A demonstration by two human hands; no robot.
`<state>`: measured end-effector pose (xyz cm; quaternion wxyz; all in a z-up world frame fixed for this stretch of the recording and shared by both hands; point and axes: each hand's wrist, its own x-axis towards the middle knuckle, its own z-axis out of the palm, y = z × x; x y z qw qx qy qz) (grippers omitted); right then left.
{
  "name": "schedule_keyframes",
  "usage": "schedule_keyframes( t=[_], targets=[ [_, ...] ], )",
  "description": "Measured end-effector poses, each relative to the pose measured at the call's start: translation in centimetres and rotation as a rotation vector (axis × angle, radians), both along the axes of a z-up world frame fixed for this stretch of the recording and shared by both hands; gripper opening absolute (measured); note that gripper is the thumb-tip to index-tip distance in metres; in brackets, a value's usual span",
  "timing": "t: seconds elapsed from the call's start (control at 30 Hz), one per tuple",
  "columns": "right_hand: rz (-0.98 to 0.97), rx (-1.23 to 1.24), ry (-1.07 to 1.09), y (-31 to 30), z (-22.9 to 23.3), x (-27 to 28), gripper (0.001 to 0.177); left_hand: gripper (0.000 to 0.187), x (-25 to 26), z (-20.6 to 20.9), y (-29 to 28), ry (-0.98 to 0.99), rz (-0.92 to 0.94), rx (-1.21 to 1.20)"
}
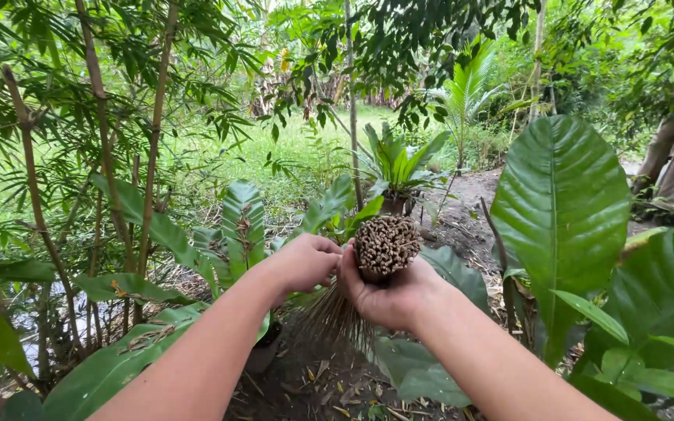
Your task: Sweeping dry leaves and debris in a garden area using a bundle-of-sticks broom.
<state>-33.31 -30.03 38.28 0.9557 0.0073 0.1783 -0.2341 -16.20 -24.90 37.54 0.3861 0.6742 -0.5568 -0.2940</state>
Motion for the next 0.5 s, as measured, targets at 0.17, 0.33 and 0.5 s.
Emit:
schedule_keyframes(
  t=[0.17,0.33,0.5],
  targets=[
    [0.029,0.097,0.014,0.1,0.7,-0.8,0.022,0.03,-0.7,0.3,-0.3,0.03,0.01,0.049],
    [0.032,0.061,0.014,-1.1,-0.4,-0.5,0.021,0.029,-0.2,-1.3,-1.0,0.029,0.023,0.062],
    [0.01,0.122,0.039,-2.9,-2.9,1.1,0.019,0.028,1.7,-4.1,-1.0,0.056,0.034,0.115]
  ],
)
